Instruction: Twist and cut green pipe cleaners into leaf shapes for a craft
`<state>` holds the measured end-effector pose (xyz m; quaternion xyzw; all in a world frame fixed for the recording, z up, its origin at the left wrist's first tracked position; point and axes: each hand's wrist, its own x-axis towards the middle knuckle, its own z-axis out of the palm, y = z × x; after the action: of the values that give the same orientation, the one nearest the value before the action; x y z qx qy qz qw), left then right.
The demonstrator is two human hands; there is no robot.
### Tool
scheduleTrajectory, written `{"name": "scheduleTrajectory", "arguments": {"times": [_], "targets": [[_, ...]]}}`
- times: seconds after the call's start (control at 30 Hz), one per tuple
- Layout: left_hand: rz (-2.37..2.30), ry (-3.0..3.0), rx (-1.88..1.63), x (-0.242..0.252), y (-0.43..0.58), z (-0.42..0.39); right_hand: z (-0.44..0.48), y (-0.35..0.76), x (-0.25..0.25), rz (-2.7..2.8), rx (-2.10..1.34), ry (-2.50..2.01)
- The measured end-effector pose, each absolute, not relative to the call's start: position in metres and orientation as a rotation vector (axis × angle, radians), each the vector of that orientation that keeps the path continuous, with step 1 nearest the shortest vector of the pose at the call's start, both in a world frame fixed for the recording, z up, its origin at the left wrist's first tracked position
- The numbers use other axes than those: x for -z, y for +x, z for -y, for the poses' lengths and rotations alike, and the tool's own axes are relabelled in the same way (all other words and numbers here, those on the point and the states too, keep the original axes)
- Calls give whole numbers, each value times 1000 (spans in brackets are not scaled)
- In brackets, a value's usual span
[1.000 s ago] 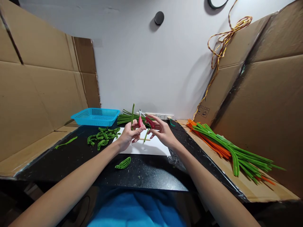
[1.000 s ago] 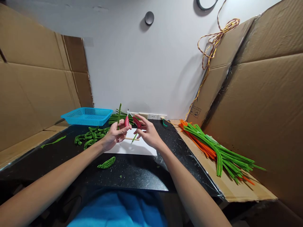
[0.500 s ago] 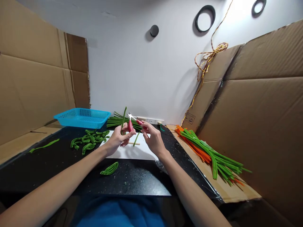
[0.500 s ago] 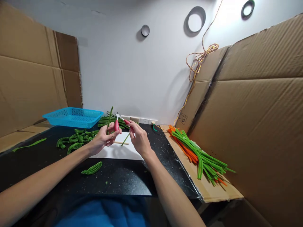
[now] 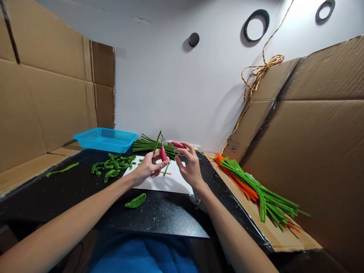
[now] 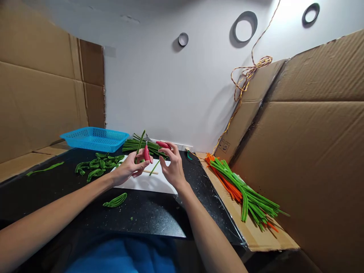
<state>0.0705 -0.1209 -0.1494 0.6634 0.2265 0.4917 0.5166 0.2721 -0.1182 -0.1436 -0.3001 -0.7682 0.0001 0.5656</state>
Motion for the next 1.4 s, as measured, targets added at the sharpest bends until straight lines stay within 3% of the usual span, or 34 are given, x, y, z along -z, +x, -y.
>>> {"name": "scheduleTrajectory", "arguments": {"times": [0.27, 0.7, 1.13, 1.4], "targets": [[-551, 1584, -996, 160, 80, 120, 111, 270, 153, 1812, -38, -761], [-552, 1444, -1125, 149, 77, 119, 111, 266, 151, 1584, -370, -921], [-676, 1413, -1105, 147, 75, 118, 127, 253, 146, 1930, -218, -792], [-627, 1481, -1098, 152, 73, 115, 124, 258, 145, 1903, -302, -817]]}}
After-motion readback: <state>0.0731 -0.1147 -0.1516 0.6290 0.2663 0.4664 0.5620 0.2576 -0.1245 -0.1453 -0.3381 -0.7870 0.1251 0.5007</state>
